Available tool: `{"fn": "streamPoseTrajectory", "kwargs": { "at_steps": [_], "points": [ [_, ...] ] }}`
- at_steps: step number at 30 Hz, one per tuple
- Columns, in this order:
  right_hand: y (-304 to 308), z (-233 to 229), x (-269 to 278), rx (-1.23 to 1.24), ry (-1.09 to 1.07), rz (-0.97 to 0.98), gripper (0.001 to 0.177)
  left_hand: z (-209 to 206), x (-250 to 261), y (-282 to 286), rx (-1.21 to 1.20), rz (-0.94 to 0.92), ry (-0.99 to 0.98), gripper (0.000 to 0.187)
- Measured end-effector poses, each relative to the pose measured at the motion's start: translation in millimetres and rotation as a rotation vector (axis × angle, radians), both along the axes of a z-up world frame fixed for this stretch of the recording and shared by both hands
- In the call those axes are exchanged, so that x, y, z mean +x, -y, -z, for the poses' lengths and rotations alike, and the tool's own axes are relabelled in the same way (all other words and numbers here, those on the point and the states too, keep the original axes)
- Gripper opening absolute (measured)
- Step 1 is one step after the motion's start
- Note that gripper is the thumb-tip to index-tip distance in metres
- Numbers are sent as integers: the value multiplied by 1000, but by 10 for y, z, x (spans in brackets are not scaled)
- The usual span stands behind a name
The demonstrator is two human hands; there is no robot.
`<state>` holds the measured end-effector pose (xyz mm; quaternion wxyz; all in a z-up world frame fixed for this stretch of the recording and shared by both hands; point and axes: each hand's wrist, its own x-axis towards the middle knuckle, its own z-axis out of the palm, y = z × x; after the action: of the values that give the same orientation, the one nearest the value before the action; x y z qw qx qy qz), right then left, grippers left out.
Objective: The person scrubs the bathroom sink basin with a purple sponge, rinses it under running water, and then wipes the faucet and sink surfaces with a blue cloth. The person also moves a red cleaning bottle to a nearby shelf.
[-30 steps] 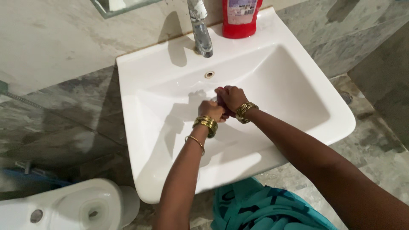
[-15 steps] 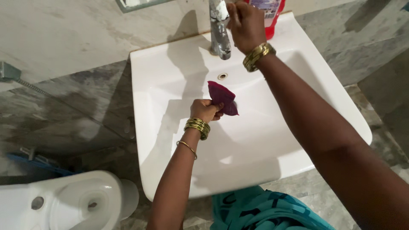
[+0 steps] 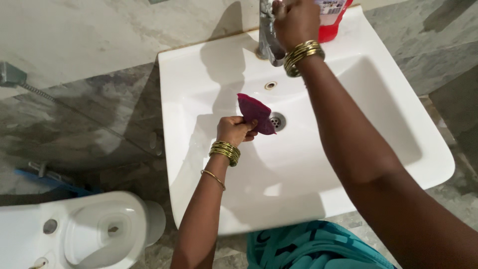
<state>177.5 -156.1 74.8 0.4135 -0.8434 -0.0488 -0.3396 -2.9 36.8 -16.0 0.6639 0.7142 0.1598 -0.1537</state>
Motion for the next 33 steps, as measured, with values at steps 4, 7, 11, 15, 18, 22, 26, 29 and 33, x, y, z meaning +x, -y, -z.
{"fn": "streamPoseTrajectory", "kwargs": {
  "at_steps": [4,7,11,15,18,22,26,29,33],
  "points": [
    [-59,-4,3,211,-170,16,31,-34,111,70,17,22,34,22],
    [-101,-113,-49,92,-87,83,33,-74,214,167,35,52,54,23],
    [-5,-334,-257,277,-428,-142,37,-76,312,357,9,74,9,24],
    [327,-524,-548,219,-508,-409,27,-56,248,431,36,74,-3,24],
    [682,-330,-808,224,-507,-480,22,-27,144,411,73,122,-2,24],
    [928,451,-1057,-83,-714,-427,23,-5,18,423,662,264,75,25],
    [1239,915,-784,-319,-385,-46,36,-83,-58,418,711,299,69,27],
    [1503,888,-270,81,-185,43,69,-100,-70,448,843,270,190,31],
    [1653,637,343,26,27,71,78,-127,-60,477,703,195,248,24]
  ]
}}
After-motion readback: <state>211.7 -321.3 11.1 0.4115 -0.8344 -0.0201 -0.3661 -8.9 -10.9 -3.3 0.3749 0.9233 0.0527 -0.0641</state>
